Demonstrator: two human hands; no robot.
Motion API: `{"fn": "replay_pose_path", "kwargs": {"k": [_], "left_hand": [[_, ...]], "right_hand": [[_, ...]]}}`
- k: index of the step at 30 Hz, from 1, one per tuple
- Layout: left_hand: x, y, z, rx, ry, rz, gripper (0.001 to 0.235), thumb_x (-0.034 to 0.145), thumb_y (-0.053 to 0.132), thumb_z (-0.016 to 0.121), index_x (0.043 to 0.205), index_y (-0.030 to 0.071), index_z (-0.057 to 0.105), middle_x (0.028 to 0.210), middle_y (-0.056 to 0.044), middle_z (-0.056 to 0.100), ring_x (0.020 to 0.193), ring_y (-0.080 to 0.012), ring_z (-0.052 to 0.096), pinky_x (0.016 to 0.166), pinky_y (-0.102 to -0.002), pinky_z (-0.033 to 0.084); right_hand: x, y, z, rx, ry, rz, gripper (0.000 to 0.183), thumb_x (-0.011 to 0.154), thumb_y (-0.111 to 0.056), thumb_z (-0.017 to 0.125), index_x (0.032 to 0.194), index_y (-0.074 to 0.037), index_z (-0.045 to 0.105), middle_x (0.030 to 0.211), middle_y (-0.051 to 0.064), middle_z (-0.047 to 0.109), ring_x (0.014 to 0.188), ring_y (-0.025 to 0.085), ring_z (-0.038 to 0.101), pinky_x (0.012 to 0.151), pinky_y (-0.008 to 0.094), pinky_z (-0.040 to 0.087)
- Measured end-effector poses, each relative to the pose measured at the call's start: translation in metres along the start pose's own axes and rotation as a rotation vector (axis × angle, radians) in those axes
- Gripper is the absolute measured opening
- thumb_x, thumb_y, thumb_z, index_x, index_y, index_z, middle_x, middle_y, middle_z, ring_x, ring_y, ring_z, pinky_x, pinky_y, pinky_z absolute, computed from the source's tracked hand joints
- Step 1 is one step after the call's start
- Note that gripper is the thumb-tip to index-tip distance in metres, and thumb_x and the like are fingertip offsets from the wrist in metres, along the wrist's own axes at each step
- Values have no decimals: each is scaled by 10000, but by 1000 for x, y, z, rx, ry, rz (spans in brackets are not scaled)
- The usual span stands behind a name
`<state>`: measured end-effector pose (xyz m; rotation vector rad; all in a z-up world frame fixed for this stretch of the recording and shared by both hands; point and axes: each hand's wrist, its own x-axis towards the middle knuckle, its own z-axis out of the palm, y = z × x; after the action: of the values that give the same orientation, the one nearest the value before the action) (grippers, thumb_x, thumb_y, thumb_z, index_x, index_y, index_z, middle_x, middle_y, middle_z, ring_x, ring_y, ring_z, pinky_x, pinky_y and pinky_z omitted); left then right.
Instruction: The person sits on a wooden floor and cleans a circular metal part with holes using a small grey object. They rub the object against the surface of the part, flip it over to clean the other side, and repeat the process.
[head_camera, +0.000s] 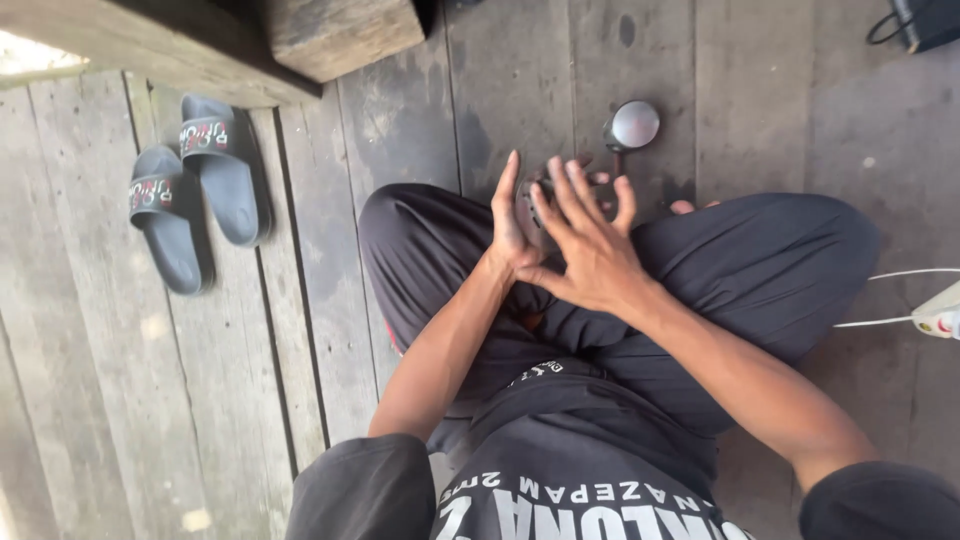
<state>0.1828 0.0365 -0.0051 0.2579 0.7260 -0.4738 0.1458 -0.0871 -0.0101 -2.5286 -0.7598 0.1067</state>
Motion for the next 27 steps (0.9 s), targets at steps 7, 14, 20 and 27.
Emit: {"fn": "replay_pose_path", "kwargs": {"k": [7,14,20,27], "left_hand": [[18,1,-22,6,-85,-66,802,769,720,771,1072,-20,707,1048,-187,731,898,-345,698,890,-519,549],[39,1,-63,165,-501,10,720,1017,634,426,1367,18,555,1279,-175,602,1143,-262,574,1023,-436,418],[39,2,-61,184,-347,30,765,1004,616,418,1444,-4,508,1337,-192,589,1119,-279,581,980,-453,439],[29,1,-49,88,-438,28,555,1024,573,480,1076,51,662,995,-52,689,860,-121,635,780,-279,503]], "right_hand": [[5,5,4,-13,79,-51,947,874,-727,594,1497,-18,515,1639,311,290,1519,518,226,1074,709,-8],[6,5,3,12,21,32,993,940,-786,381,1558,-16,485,1654,334,125,1507,566,61,1053,766,-88],[9,13,2,-2,52,77,894,1003,-699,385,1540,-1,537,1676,271,121,1525,506,22,1078,749,-77],[17,30,-1,111,282,107,303,992,-162,681,1263,-70,780,1557,214,499,1493,453,319,1135,637,44]]}}
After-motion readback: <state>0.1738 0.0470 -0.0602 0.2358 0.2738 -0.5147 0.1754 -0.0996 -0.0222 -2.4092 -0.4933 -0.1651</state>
